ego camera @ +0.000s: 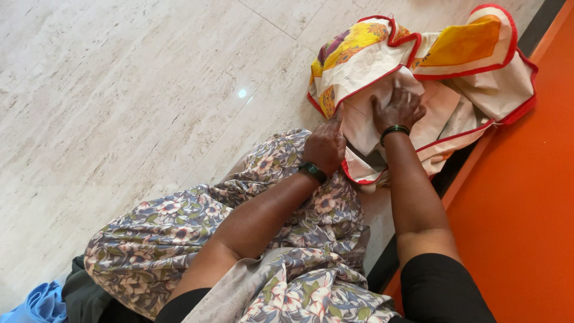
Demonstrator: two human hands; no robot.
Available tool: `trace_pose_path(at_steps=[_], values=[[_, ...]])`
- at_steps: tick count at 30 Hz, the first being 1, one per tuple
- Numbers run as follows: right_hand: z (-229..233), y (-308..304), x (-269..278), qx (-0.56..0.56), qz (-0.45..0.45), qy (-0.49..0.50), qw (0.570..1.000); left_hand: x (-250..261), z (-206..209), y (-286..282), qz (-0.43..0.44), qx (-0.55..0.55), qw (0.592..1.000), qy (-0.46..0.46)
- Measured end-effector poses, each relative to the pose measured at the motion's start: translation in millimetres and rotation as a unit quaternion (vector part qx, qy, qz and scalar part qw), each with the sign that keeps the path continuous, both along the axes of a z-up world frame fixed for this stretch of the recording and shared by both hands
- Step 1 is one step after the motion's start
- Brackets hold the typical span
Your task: The person folds a white shirt, a pair of gray pants, and a gray t-shirt by hand while sitting on the floor and places the folded items into a yellow and white shopping bag.
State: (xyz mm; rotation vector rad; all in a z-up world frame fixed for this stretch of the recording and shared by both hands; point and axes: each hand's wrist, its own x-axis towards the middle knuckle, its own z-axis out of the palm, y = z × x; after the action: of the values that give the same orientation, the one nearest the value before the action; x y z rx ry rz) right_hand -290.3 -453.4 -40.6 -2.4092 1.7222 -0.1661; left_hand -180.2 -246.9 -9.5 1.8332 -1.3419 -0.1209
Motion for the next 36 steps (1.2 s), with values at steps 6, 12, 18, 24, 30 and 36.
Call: trace_pose_path(at_steps=[6, 12, 18, 24, 30, 36], values=[[-28.4, -34.2, 5.0, -0.089, 0.075, 0.014, 0.993, -1.3, 1.4, 3.9, -0.023, -0.008, 0.999, -0.034], [-29.7, -88.7, 9.1, -0.030, 0.051, -0.001, 0.998, -2.5, 8.2, 13.2, -0.058, -0.042, 0.996, -0.051], [21.5, -128.3, 29.9, 0.077, -0.012, -0.049, 0.996, 1.2, 7.3, 8.4, -0.058, -0.026, 0.998, -0.023], [9.5, -139.1, 21.0, 0.052, 0.226, 0.057, 0.971, 1.3, 1.6, 2.9, -0.064, -0.024, 0.997, -0.041], [-0.5, -147.3, 21.9, 0.105, 0.177, 0.009, 0.979, 1.9, 6.8, 5.5, -0.073, -0.041, 0.996, -0.037], [-26.3, -170.4, 26.5, 0.032, 0.206, 0.050, 0.977, 1.8, 10.9, 4.5, -0.073, -0.032, 0.996, -0.030]])
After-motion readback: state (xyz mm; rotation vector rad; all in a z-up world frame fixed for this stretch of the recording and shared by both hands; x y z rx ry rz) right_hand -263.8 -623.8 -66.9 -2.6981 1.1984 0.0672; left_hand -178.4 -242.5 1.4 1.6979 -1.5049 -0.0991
